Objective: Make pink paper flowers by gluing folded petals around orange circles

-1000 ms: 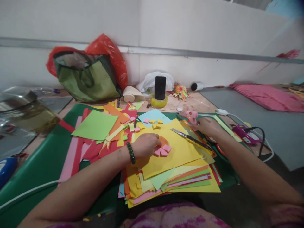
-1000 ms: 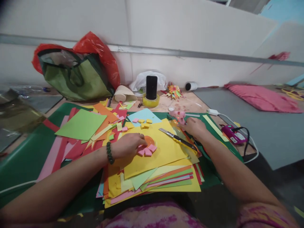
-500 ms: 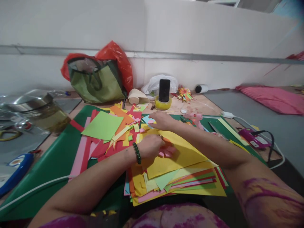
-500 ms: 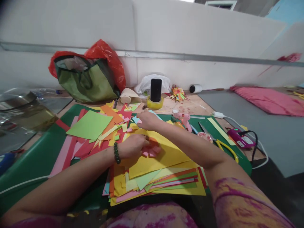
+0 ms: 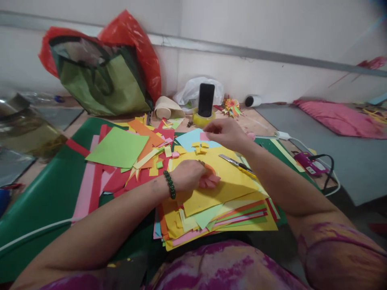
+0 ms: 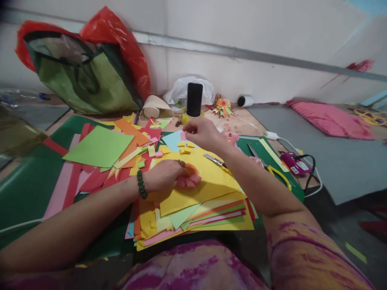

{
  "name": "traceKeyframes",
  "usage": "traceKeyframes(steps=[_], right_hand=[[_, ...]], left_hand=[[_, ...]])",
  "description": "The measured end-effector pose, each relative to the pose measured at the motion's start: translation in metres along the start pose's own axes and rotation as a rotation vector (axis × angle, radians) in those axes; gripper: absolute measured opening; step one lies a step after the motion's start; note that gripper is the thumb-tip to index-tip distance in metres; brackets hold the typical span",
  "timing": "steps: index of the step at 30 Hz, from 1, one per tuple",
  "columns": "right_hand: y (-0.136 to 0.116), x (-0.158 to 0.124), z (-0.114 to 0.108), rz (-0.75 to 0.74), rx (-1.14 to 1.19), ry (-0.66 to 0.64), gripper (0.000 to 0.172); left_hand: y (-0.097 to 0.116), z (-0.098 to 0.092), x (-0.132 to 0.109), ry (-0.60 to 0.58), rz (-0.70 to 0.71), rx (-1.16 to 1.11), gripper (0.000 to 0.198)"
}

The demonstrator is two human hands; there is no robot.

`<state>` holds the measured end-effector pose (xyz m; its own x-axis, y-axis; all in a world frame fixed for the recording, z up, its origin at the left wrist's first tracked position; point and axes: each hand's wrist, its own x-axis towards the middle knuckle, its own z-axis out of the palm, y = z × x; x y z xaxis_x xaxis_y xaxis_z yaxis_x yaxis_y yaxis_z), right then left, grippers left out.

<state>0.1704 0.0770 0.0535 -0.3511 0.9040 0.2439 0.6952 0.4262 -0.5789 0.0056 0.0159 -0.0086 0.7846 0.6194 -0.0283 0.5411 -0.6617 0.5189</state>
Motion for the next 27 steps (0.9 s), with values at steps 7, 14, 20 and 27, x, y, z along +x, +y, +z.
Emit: traceKeyframes(steps=[7,14,20,27], right_hand=[[0.032,-0.071,0.002,0.338,0.492,-0.256,0.018],[0.048,-0.07,0.02,0.355,0.323,-0.306,0.014],[0.047,-0.07,0.016,0.219,0.121,-0.333,0.017],[0.048,-0.07,0.016,0.258,0.082,-0.358,0.019]], left_hand=[[0.011,-0.011,0.001,-0.086,-0.11,0.31,0.013],[0.015,-0.015,0.0,-0.142,-0.147,0.375,0.013],[0.015,-0.013,0.0,-0.118,-0.109,0.362,0.026],[0.015,-0.011,0.0,-0.089,-0.061,0.324,0.023]])
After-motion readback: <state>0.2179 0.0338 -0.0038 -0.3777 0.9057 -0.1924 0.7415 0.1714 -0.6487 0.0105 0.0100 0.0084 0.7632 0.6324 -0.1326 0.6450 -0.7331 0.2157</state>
